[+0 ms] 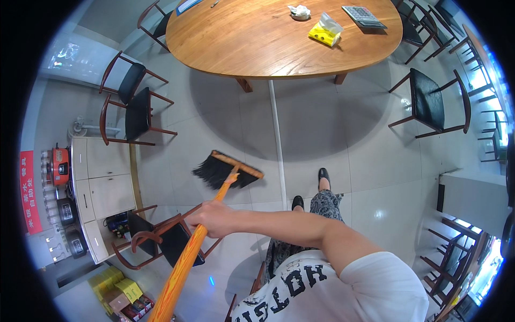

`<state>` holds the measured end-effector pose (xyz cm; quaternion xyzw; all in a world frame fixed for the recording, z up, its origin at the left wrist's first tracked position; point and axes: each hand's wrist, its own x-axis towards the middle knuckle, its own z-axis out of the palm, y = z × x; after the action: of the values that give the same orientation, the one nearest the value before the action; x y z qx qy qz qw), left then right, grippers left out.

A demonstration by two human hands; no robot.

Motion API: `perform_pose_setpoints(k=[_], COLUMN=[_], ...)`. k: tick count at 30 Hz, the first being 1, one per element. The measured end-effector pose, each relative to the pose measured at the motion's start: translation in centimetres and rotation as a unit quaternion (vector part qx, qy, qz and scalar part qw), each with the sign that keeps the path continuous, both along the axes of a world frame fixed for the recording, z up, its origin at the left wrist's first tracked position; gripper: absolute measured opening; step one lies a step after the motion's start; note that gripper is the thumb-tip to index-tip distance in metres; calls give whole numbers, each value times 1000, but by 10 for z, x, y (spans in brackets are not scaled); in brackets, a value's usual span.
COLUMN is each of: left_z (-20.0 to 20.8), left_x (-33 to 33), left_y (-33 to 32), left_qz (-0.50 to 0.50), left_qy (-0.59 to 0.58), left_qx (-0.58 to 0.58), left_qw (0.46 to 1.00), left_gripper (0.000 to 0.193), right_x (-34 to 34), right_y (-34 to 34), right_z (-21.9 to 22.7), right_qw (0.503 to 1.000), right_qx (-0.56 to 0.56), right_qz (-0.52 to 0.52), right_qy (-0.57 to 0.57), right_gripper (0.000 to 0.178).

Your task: The person sweeps a tiled floor with a long-handled broom in a restaurant dining area. They move chairs to access areas underneath and around tables, then sweep the floor systematically.

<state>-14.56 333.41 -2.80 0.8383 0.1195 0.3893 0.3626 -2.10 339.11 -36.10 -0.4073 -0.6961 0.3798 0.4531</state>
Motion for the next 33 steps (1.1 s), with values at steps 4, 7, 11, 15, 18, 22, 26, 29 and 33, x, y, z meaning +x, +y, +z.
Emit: perform_pose_setpoints(k=[4,7,11,15,18,22,26,29,33], left_z=[-59,-147,-267,-319,-342,-352,-328,-303,-316], left_x=[-3,22,75,99,117,152,193,225,278], left_y=[31,62,60,34,46,78,97,105,87], left_qz=[74,282,316,381,402,369,325,213,127], left_qy=[-123,-16,-82,-59,-69,-61,-91,-80,-89], left_qx=[-35,-20,-257,-315,-310,-283,-278,-294,-342], left_qw=[989,959,909,867,859,883,899,929,927], left_gripper=[32,25,28,29,29,30,30,31,32], right_x=[57,115,188,227,247,282,312,330,377], right_y=[8,20,31,31,43,53,25,-16,-76], right_z=[-44,-108,-199,-257,-271,-265,-245,-232,-236], right_qw=[994,976,951,948,941,931,928,910,881], right_qx=[-48,-85,-147,-136,-135,-149,-154,-170,-170], right_qz=[4,-24,2,-6,-54,-152,-253,-324,-379], right_qy=[-100,-199,-273,-288,-305,-295,-226,-197,-226], right_gripper=[16,19,14,12,10,5,5,10,10])
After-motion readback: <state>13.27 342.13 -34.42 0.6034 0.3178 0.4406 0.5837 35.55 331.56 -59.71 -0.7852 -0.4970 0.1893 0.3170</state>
